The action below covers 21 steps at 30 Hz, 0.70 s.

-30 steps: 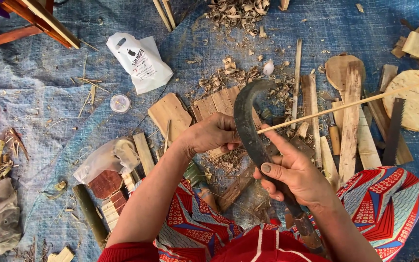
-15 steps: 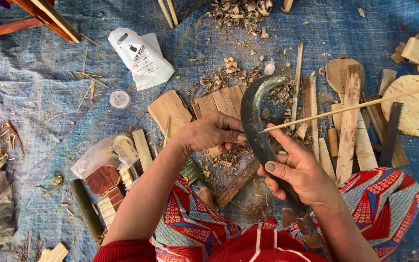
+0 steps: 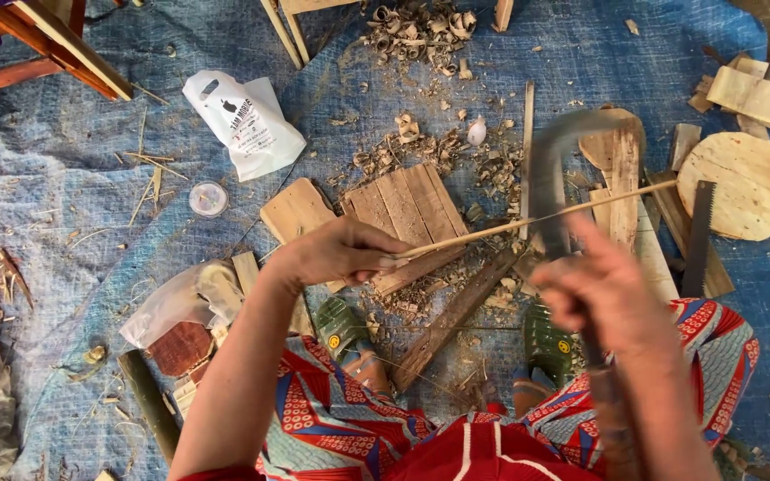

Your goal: Shaving a thin wooden rod with a curved blade and assembling wooden instrument components.

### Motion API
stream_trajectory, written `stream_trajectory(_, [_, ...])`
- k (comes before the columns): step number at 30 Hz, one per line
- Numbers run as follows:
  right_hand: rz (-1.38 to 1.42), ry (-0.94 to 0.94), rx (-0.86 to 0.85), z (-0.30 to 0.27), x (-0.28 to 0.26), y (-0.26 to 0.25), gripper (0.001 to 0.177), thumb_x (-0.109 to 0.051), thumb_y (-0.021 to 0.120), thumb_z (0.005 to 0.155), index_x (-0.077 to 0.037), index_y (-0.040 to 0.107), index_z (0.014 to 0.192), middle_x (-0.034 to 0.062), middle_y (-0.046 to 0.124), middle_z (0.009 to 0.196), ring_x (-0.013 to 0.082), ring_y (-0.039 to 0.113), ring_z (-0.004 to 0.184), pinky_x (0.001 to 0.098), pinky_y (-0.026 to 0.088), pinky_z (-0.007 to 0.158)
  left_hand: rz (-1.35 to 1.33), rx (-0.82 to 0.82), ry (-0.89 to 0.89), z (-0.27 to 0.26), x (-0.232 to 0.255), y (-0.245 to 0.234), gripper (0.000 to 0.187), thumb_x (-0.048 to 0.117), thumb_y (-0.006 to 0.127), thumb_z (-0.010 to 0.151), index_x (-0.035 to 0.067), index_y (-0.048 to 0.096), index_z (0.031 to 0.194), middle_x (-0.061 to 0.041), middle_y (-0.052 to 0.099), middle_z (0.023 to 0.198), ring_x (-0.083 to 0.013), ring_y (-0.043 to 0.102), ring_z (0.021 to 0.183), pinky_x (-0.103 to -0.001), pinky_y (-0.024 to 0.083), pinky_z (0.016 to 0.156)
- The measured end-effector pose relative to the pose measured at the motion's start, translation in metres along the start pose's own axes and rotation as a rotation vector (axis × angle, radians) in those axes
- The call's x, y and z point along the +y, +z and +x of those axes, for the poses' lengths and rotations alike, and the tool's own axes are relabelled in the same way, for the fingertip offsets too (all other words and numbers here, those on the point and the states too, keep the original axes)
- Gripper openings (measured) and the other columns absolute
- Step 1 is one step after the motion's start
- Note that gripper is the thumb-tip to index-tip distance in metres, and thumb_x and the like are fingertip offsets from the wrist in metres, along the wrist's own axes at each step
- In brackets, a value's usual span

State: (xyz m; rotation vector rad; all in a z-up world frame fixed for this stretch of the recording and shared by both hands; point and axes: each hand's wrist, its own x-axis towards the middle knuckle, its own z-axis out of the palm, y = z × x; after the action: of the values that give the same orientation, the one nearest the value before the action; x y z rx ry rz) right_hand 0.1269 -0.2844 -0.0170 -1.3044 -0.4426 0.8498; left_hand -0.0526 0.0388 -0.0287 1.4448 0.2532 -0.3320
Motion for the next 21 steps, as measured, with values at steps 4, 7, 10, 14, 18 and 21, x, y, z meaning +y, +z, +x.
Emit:
stream_trajectory(4, [-0.007, -0.057, 0.079, -0.006, -0.019, -0.046, 0.077, -0.008, 0.059, 0.094, -0.019, 0.033, 0.165, 0.0137, 0.065, 0.087, 0.0123, 0.055, 0.053, 0.0193, 0.042, 0.034, -0.038, 0.054, 0.027, -0.005, -0.016, -0.011, 0.033, -0.007, 0.068, 0.090, -0.006, 0.069, 0.123, -0.018, 0.073, 0.084, -0.0092, 0.058, 0.056, -0.020, 0.048, 0.044])
stream_trajectory(7, [-0.005, -0.040, 0.076, -0.008, -0.010, -0.021, 0.080, -0.012, 0.060, 0.093, -0.018, 0.027, 0.166, 0.0142, 0.063, 0.084, 0.0114, 0.053, 0.052, 0.0189, 0.040, 0.032, -0.027, 0.066, 0.031, 0.002, -0.017, -0.005, 0.033, -0.006, 0.069, 0.090, -0.007, 0.069, 0.123, -0.019, 0.074, 0.084, -0.0103, 0.058, 0.055, -0.020, 0.048, 0.043])
stream_trajectory(10, [0.106, 0.072, -0.036, -0.002, 0.009, 0.023, 0.088, -0.006, 0.064, 0.089, -0.015, 0.021, 0.164, 0.0191, 0.065, 0.077, 0.0139, 0.055, 0.047, 0.0223, 0.039, 0.028, -0.033, 0.049, 0.013, 0.013, -0.017, 0.001, 0.036, -0.007, 0.065, 0.092, -0.012, 0.063, 0.128, -0.020, 0.073, 0.087, -0.0084, 0.059, 0.055, -0.017, 0.048, 0.043])
stream_trajectory(14, [0.173, 0.156, -0.182, 0.000, 0.032, 0.047, 0.087, 0.003, 0.062, 0.090, -0.016, 0.019, 0.163, 0.0254, 0.068, 0.080, 0.0204, 0.060, 0.047, 0.0267, 0.045, 0.029, -0.036, 0.028, 0.022, 0.023, -0.022, -0.007, 0.034, -0.003, 0.069, 0.093, -0.006, 0.067, 0.127, -0.020, 0.074, 0.087, -0.0104, 0.058, 0.055, -0.019, 0.047, 0.040])
stream_trajectory(18, [0.178, 0.151, -0.175, -0.004, 0.029, 0.043, 0.083, 0.005, 0.062, 0.091, -0.016, 0.025, 0.162, 0.0274, 0.069, 0.081, 0.0225, 0.062, 0.047, 0.0275, 0.048, 0.031, -0.023, 0.011, 0.030, 0.027, -0.026, -0.005, 0.034, -0.002, 0.068, 0.093, -0.002, 0.069, 0.127, -0.021, 0.076, 0.087, -0.0111, 0.057, 0.053, -0.019, 0.046, 0.039])
stream_trajectory(21, [0.136, 0.147, -0.168, 0.000, 0.028, 0.029, 0.085, 0.003, 0.063, 0.091, -0.012, 0.019, 0.163, 0.0258, 0.069, 0.084, 0.0199, 0.063, 0.050, 0.0280, 0.051, 0.031, -0.011, 0.018, 0.052, 0.022, -0.016, -0.006, 0.034, -0.003, 0.069, 0.092, 0.001, 0.070, 0.126, -0.020, 0.076, 0.087, -0.0101, 0.057, 0.053, -0.018, 0.045, 0.039])
